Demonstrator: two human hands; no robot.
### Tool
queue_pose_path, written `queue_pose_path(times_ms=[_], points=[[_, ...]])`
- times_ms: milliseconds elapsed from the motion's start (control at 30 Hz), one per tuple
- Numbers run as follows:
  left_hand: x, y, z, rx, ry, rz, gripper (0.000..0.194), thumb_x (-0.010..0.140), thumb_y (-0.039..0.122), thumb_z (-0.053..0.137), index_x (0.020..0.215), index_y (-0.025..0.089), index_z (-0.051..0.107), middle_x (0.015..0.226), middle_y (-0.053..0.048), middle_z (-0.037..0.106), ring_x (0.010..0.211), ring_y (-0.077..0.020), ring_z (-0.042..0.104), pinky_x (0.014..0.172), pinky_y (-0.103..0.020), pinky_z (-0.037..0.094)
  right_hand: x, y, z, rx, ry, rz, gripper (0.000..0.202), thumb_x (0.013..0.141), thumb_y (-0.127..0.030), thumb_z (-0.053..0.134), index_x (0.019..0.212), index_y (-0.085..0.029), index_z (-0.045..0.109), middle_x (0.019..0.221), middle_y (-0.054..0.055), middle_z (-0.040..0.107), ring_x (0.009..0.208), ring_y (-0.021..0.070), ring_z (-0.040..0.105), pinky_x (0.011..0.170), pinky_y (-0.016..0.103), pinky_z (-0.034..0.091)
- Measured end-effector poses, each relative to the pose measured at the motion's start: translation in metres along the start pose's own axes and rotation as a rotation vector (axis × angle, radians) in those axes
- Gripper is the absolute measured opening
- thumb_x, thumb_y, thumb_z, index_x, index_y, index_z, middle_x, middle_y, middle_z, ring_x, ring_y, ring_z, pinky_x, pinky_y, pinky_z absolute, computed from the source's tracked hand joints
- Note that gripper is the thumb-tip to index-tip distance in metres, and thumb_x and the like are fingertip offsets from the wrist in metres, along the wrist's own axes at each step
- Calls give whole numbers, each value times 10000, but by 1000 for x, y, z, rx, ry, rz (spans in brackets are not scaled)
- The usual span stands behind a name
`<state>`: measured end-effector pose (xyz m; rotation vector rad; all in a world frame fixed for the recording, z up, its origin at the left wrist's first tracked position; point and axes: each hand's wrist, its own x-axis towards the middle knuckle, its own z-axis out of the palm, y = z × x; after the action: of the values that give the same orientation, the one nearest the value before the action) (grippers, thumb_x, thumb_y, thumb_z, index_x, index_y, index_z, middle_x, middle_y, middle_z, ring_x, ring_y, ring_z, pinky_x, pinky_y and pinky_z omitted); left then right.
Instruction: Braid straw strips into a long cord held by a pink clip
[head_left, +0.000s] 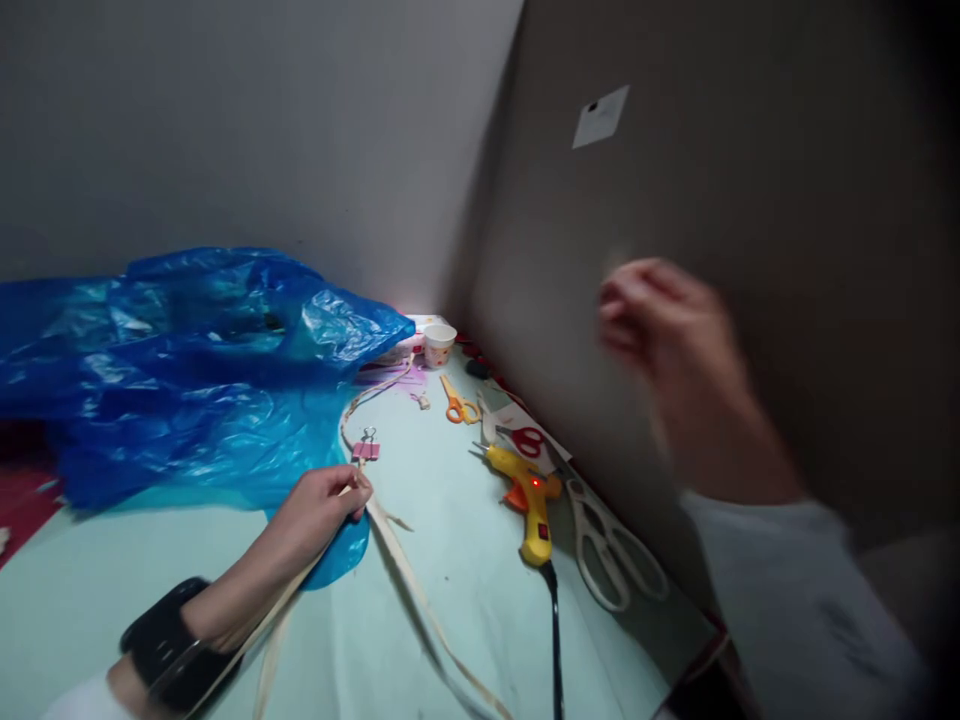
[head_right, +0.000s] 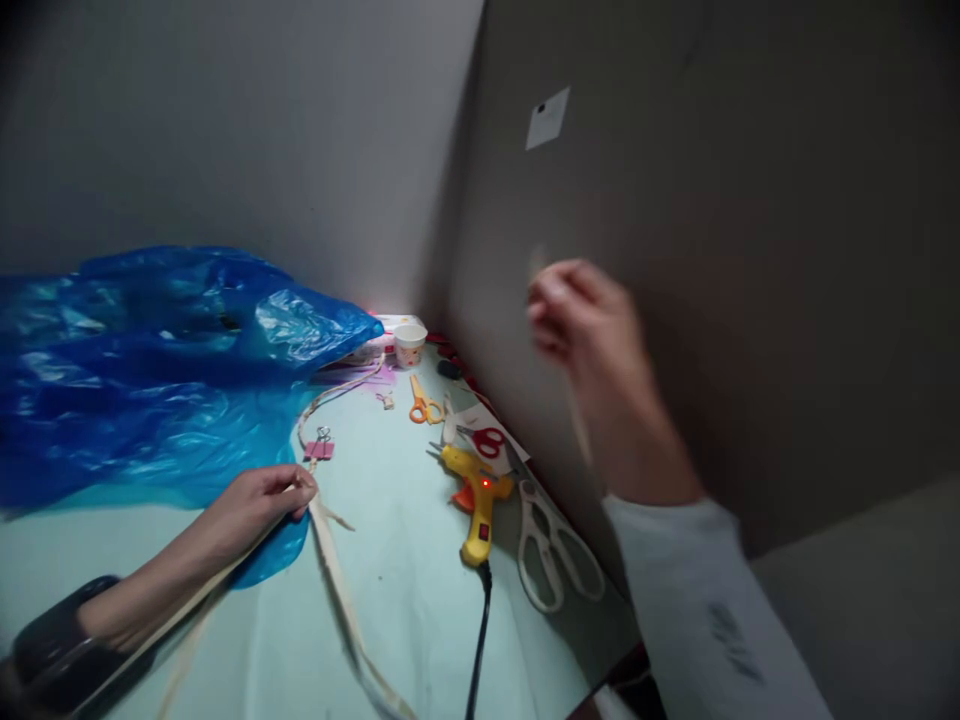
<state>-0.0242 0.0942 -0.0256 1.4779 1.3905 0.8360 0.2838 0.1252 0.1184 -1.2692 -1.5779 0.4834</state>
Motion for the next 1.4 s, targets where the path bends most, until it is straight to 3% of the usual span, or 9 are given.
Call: queue_pose_path(times_ms=[100, 233, 367, 500, 667, 867, 1033, 1267, 1400], points=[[0, 1, -1, 12, -12, -7, 163, 616, 313, 562, 516, 188, 532, 529, 33, 493, 570, -147, 417, 580, -260, 291, 12, 35, 33, -220, -75, -10, 132, 882, -171, 481, 832, -152, 602, 683, 15, 602, 599, 124, 523, 570, 240, 409], [-1, 3, 0, 8, -11, -22, 195, 621, 342, 581, 515, 186, 535, 535, 33, 493, 571, -142, 407, 580, -259, 283, 15, 61, 57, -389, -124, -18, 123, 770, -86, 550, 829, -118, 653, 797, 79, 668, 745, 180, 574, 698, 283, 396], [-3, 5, 0, -85, -8, -45, 189, 599, 322, 629, 509, 177, 549, 511, 32, 506, 558, -138, 422, 582, -260, 286, -7, 34, 72, -429, -173, -84, 222, 820, -133, 518, 990, -139, 660, 912, 89, 681, 806, 181, 577, 726, 273, 376], [-3, 3, 1, -136, -6, -57, 173, 601, 321, 640, 544, 167, 583, 540, 22, 548, 570, -138, 461, 601, -258, 324, -54, 2, 118, -396, -602, -96, 217, 883, -282, 507, 908, -155, 681, 800, 69, 680, 714, 153, 583, 620, 234, 351], [-2, 2, 0, -194, -25, -37, 185, 606, 325, 661, 551, 168, 580, 558, 12, 567, 594, -147, 501, 641, -269, 370, -94, 3, 163, -373, -728, -59, 188, 860, -249, 499, 916, -150, 650, 814, 68, 662, 708, 144, 555, 577, 231, 301], [-3, -2, 1, -248, -26, -38, 261, 656, 346, 652, 821, 147, 619, 565, 28, 570, 574, -140, 511, 599, -256, 351, -83, 18, 153, -409, -714, -23, 178, 836, -199, 454, 860, -163, 626, 761, 43, 635, 661, 131, 511, 575, 237, 278], [-5, -3, -3, -278, -36, -33, 515, 713, 298, 648, 1171, 172, 450, 581, 51, 598, 607, -141, 536, 614, -243, 351, -78, 28, 146, -500, -620, -23, 163, 834, -191, 431, 849, -167, 591, 764, 45, 627, 650, 135, 504, 578, 247, 270], [-7, 1, -7, -325, -63, -173, 232, 718, 298, 683, 819, 163, 523, 653, -2, 638, 631, -118, 522, 604, -227, 349, -84, 22, 154, -479, -667, -12, 182, 872, -235, 433, 810, -187, 597, 735, 42, 641, 630, 142, 508, 550, 254, 247], [-8, 2, -10, -365, -111, -218, 219, 722, 339, 699, 744, 139, 614, 687, 1, 600, 559, -84, 458, 529, -215, 313, -87, 18, 156, -563, -658, 0, 145, 850, -191, 443, 794, -177, 577, 718, 54, 627, 596, 144, 493, 537, 268, 229]])
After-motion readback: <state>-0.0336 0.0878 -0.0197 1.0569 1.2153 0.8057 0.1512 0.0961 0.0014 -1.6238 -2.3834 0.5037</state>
